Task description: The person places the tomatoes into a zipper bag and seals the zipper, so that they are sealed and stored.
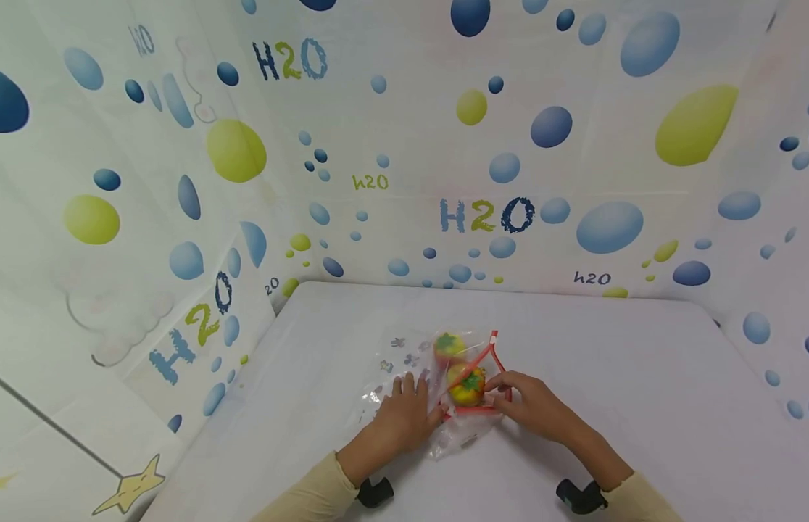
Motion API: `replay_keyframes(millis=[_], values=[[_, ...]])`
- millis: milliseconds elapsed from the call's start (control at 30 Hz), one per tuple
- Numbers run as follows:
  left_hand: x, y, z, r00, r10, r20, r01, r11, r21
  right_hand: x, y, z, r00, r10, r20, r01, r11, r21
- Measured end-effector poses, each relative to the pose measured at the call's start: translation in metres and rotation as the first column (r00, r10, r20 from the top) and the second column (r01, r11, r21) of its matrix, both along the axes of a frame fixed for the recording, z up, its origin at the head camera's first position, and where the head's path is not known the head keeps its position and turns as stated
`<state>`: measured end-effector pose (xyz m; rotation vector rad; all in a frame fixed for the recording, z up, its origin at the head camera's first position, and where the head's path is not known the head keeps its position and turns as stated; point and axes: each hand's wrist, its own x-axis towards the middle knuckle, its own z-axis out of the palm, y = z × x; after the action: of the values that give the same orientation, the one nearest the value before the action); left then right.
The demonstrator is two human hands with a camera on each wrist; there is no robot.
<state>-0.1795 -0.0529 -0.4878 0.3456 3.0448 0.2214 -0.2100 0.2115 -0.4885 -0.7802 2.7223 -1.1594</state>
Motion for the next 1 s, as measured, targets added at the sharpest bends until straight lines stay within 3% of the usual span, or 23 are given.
replay_keyframes(millis=[233,633,1000], values=[[-0.001,-0.001,0.002,0.999,0.000,0.033,-0.001,0.999,0.032,-0.001,0.002,0.001,0.999,0.018,0.049,-0.019,1.000,0.017],[-0.006,-0.001,0.000,0.996,0.003,0.093,-0.012,0.995,0.096,0.002,0.002,0.001,0.999,-0.010,0.035,0.010,1.000,0.008],[-0.018,-0.007,0.016,0.976,0.025,0.214,-0.062,0.984,0.168,0.011,0.004,0.010,0.995,-0.091,0.038,0.090,0.996,0.022]])
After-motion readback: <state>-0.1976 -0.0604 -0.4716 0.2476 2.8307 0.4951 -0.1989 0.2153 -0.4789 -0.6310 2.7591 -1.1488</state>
